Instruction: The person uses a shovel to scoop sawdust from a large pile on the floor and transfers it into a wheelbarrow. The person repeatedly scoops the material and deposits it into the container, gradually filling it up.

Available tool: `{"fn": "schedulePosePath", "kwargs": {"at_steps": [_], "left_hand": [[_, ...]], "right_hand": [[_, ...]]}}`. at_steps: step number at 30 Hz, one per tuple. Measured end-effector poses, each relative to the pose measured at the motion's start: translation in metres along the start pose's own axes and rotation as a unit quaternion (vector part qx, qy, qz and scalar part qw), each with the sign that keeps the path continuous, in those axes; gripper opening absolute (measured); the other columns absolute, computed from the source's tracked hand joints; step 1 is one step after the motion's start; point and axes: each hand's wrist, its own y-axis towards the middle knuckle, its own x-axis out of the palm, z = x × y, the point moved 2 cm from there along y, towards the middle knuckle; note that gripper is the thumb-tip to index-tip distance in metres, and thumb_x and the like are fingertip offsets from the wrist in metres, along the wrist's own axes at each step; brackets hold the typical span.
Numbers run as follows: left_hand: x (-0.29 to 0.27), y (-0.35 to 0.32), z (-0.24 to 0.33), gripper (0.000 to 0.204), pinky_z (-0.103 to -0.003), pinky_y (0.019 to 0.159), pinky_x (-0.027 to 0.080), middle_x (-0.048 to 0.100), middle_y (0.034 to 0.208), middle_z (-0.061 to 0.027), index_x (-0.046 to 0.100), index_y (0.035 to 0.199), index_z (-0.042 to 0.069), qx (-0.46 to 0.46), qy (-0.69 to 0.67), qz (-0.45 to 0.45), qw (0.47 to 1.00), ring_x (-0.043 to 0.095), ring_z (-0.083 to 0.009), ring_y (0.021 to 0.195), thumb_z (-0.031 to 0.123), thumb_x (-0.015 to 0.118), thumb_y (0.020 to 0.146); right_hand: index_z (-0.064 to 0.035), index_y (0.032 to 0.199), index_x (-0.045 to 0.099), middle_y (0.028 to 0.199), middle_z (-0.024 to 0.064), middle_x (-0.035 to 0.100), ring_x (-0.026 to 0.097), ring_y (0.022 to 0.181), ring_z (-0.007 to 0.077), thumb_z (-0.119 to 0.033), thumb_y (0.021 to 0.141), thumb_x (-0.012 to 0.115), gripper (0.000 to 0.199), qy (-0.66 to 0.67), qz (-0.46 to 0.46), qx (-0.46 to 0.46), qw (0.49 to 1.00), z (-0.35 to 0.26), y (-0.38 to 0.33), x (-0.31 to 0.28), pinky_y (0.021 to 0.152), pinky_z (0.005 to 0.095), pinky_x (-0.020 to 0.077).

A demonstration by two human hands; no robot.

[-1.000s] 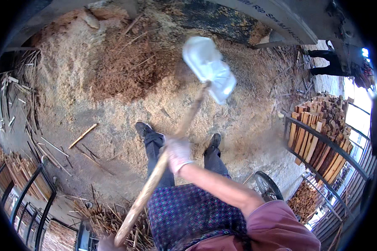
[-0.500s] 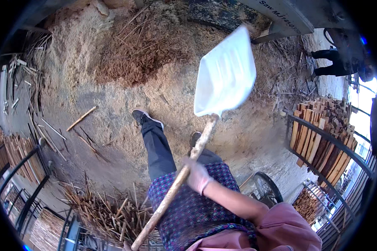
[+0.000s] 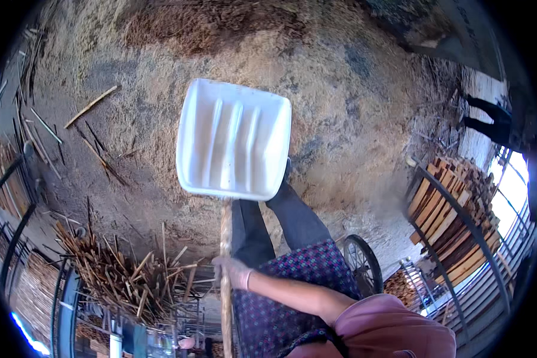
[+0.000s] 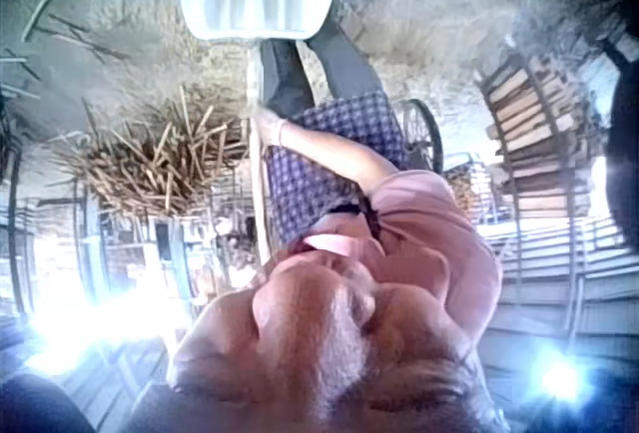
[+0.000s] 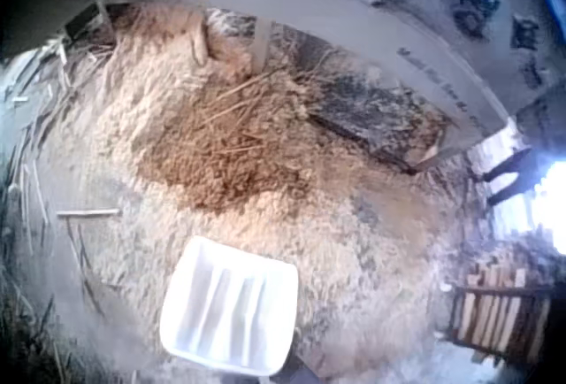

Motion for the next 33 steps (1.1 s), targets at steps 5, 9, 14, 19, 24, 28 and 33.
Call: {"fn": "schedulePosePath", "kwargs": {"at_steps": [5,9,14,19,24,28,33], "left_hand": [[-0.008,0.040,0.033,0.049,-0.047,0.078,0.056,0.073,0.103,-0.0187,0.067,0.124,0.008,0.002,-0.029,-0.031,0.999,0.071,-0.0370,0.093,0.034,0.072,0.084],[-0.031,0.100,0.099,0.048,-0.047,0.079,0.056,0.073,0.105,-0.0186,0.067,0.123,0.006,0.015,-0.022,-0.044,0.999,0.071,-0.0370,0.094,0.032,0.073,0.083],[-0.072,0.177,0.161,0.040,-0.043,0.075,0.055,0.072,0.084,-0.0212,0.068,0.106,-0.001,0.134,-0.154,0.093,0.975,0.073,-0.0344,0.083,0.020,0.071,0.071],[-0.043,0.257,0.172,0.042,-0.045,0.076,0.054,0.071,0.087,-0.0223,0.069,0.111,-0.002,0.094,-0.099,0.244,0.960,0.070,-0.0392,0.083,0.014,0.072,0.071],[-0.012,0.434,0.176,0.061,-0.041,0.092,0.054,0.067,0.116,-0.0296,0.056,0.133,-0.008,0.056,-0.086,0.258,0.961,0.067,-0.0425,0.102,0.004,0.069,0.075],[0.011,0.521,0.183,0.065,-0.039,0.101,0.050,0.066,0.128,-0.0234,0.056,0.136,-0.006,0.137,-0.277,0.262,0.914,0.065,-0.0353,0.117,0.005,0.078,0.075],[0.022,0.544,0.224,0.055,-0.041,0.100,0.050,0.066,0.127,-0.0224,0.059,0.136,-0.001,0.093,-0.200,0.227,0.949,0.065,-0.0350,0.117,-0.001,0.065,0.081]], "right_hand": [[-0.0054,0.091,0.060,0.064,0.0097,0.055,0.057,0.055,0.0267,-0.021,0.092,0.063,0.016,-0.035,0.162,-0.023,0.986,-0.076,-0.003,0.046,0.052,0.0456,0.0520],[-0.0096,0.084,0.054,0.073,0.0082,0.053,0.060,0.061,0.0258,-0.026,0.098,0.056,0.021,-0.164,0.178,-0.200,0.949,-0.306,-0.023,0.124,0.050,0.0476,0.0522],[-0.0064,0.087,0.052,0.070,0.0125,0.052,0.058,0.056,0.0313,-0.019,0.092,0.061,0.016,-0.144,0.057,-0.283,0.946,-0.441,0.012,0.158,0.056,0.0513,0.0552],[-0.0046,0.095,0.060,0.091,0.0180,0.064,0.067,0.076,0.0331,-0.012,0.077,0.079,0.027,-0.330,0.053,-0.323,0.886,-0.444,0.048,0.126,0.072,0.0505,0.0580],[-0.0044,0.104,0.059,0.097,0.0178,0.065,0.067,0.082,0.0353,-0.012,0.078,0.079,0.034,-0.175,0.013,-0.238,0.955,-0.459,0.111,0.109,0.078,0.0486,0.0578],[-0.0037,0.105,0.060,0.097,0.0171,0.066,0.068,0.085,0.0362,-0.012,0.083,0.074,0.027,-0.136,0.072,-0.305,0.940,-0.478,0.137,0.091,0.079,0.0476,0.0568],[-0.0040,0.103,0.058,0.089,0.0147,0.063,0.067,0.080,0.0318,-0.020,0.091,0.066,0.022,-0.620,0.052,-0.429,0.654,-0.514,0.118,0.100,0.072,0.0487,0.0565]]}}
